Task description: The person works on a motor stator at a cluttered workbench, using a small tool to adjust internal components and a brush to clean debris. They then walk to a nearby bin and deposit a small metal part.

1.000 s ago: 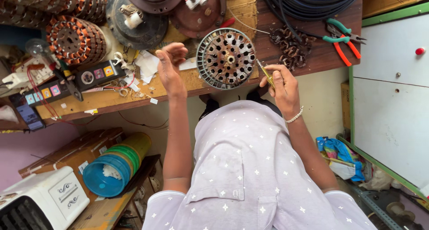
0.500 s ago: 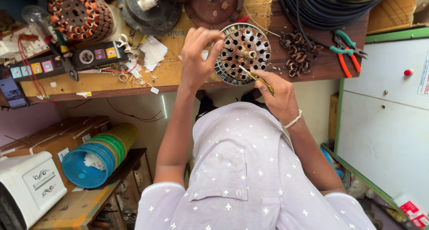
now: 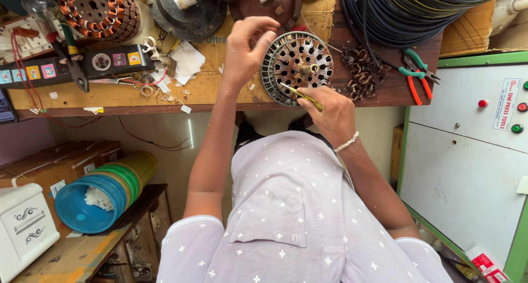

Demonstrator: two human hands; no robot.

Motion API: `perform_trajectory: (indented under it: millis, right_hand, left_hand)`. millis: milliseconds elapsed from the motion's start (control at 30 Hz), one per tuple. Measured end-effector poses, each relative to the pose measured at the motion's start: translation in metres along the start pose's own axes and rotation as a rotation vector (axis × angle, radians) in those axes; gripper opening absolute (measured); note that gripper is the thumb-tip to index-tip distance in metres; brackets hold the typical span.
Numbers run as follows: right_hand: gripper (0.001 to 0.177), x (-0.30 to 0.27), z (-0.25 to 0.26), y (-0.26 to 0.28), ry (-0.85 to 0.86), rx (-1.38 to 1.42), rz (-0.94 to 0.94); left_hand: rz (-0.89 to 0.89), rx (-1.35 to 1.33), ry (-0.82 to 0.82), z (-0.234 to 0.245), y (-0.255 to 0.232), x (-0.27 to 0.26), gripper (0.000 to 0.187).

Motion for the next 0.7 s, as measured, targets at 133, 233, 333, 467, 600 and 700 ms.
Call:
perform_trajectory:
  millis: [133,233,333,467,600,700]
  right_hand:
    - [0.019,0.007,-0.006,0.010,-0.023,-0.215,0.034]
    - [0.017,0.007,-0.011,0.008,0.017,-0.361,0.074]
    - [0.018,0.008,-0.017,0.008,-0.009,-0.309,0.141]
    - [0.021,0.010,-0.013,0.005,-0.040,-0.207,0.169]
    - [0.021,0.013,-0.012,0.003,0.020,-0.429,0.173]
    - [0.021,0.016,-0.014,0.006,0.007,-0.634,0.257]
  left_hand:
    - [0.245,-0.152,-0.059,-0.013,0.035,-0.014,0.031]
    - [0.178,-0.326,0.165,-0.038,0.052,-0.012,0.036]
    - [-0.030,-0.449,0.170,-0.046,0.059,-0.008,0.048]
    - [0.106,-0.622,0.081,-0.052,0.069,-0.013,0.080]
    - [0.150,-0.640,0.074,-0.056,0.076,-0.017,0.092]
    - [0.135,-0.548,0.052,-0.055,0.076,-0.011,0.094]
Point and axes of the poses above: each hand's wrist, its own x-axis towards the middle knuckle, its own z-axis out of the back of the hand, y = z × x, the point moved 3 cm from there along x, towards the middle knuckle, and after that the axes turned 9 degrees about -z, right-handed, at the moved point
